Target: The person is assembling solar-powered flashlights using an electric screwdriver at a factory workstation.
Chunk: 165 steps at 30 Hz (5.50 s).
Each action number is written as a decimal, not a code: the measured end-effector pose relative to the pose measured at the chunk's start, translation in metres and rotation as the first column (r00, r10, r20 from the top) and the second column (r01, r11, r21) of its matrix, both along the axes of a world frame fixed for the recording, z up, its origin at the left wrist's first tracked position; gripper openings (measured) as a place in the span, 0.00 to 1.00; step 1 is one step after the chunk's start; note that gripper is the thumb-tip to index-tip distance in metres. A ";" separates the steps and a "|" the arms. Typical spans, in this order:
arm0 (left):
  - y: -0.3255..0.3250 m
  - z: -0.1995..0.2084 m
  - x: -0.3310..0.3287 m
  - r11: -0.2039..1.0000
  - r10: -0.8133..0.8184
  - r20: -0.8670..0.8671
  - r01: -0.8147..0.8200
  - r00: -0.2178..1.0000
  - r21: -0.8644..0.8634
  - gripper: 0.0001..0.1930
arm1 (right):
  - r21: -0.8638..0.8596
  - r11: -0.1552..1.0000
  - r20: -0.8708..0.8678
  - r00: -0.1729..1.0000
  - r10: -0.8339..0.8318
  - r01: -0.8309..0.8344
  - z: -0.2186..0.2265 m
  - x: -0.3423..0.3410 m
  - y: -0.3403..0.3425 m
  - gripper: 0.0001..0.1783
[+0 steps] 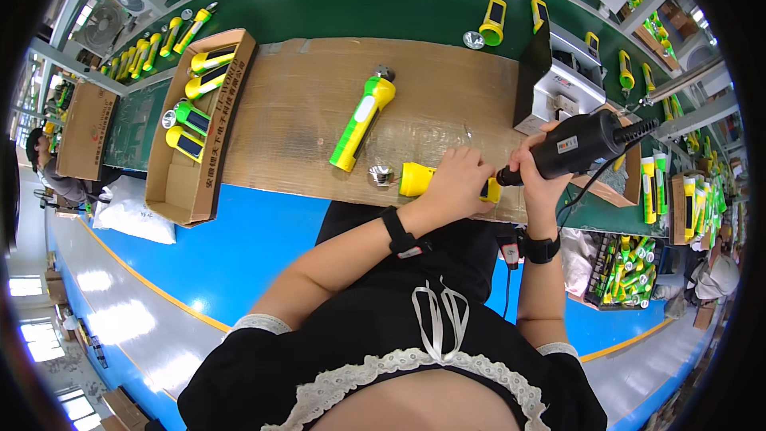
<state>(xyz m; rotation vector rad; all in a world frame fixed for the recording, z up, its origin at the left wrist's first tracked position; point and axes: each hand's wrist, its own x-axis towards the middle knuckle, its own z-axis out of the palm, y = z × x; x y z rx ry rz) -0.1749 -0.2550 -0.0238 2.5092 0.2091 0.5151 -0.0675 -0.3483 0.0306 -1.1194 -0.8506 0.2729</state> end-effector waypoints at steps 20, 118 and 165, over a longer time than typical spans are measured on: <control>0.002 -0.005 0.007 0.994 -0.111 -0.018 0.111 0.994 0.012 0.21 | 0.190 0.832 0.219 0.803 -0.554 0.522 0.065 0.086 -0.007 0.17; 0.012 0.008 -0.067 0.931 0.229 -0.110 -0.185 0.967 0.316 0.28 | 0.250 0.813 0.091 0.823 -0.560 0.526 0.046 0.100 -0.005 0.18; 0.020 -0.009 -0.065 0.979 0.193 0.072 -0.197 0.979 0.048 0.27 | 0.055 0.990 -0.003 0.991 0.133 -0.133 0.021 -0.057 0.054 0.24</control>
